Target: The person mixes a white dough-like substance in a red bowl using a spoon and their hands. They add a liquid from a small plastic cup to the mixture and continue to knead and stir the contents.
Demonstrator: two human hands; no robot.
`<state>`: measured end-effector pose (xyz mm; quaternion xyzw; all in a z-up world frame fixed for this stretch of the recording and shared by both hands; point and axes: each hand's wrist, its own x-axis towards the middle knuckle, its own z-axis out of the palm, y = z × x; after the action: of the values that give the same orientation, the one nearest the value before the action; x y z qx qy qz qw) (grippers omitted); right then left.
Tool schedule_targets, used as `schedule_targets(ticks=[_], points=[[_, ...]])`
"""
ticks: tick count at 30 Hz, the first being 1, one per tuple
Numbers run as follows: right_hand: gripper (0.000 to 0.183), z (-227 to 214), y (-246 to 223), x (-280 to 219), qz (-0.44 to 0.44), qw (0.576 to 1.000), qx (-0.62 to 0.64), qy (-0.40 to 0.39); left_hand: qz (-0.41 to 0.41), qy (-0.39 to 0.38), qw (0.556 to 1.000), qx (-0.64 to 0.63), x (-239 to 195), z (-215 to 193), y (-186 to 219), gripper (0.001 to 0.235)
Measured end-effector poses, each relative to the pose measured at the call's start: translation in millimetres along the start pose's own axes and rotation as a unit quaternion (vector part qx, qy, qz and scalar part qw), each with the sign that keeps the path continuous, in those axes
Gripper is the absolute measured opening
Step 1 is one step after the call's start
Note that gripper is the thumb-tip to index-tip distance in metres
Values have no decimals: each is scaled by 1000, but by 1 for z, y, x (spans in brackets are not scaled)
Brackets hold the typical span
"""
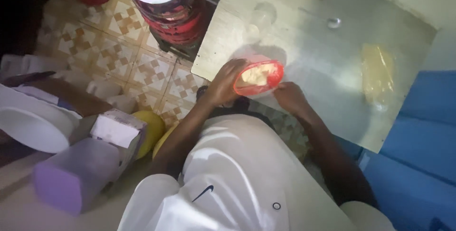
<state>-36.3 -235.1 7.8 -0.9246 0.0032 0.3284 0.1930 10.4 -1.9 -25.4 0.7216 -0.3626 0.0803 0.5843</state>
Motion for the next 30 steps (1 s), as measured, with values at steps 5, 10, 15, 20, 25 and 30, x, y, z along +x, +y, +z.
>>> schedule_targets(ticks=[5,10,15,20,25,30], points=[[12,22,-21,20,-34,805,586,-84,18,-8,1000,-4,-14,6,-21,73],[26,6,-16,3,-407,833,64,368,-8,-37,999,31,-2,-14,-6,81],[14,-24,-15,-8,52,916,397,-18,-29,-15,999,-22,-2,-16,-5,72],[22,26,-30,-13,-202,809,549,-55,11,-13,999,-31,7,-18,-3,72],[16,13,-78,12,111,571,786,-208,3,-30,999,-31,1,-19,-20,79],[12,1,-56,12,129,524,829,-149,-38,13,999,-33,0,-28,-8,77]])
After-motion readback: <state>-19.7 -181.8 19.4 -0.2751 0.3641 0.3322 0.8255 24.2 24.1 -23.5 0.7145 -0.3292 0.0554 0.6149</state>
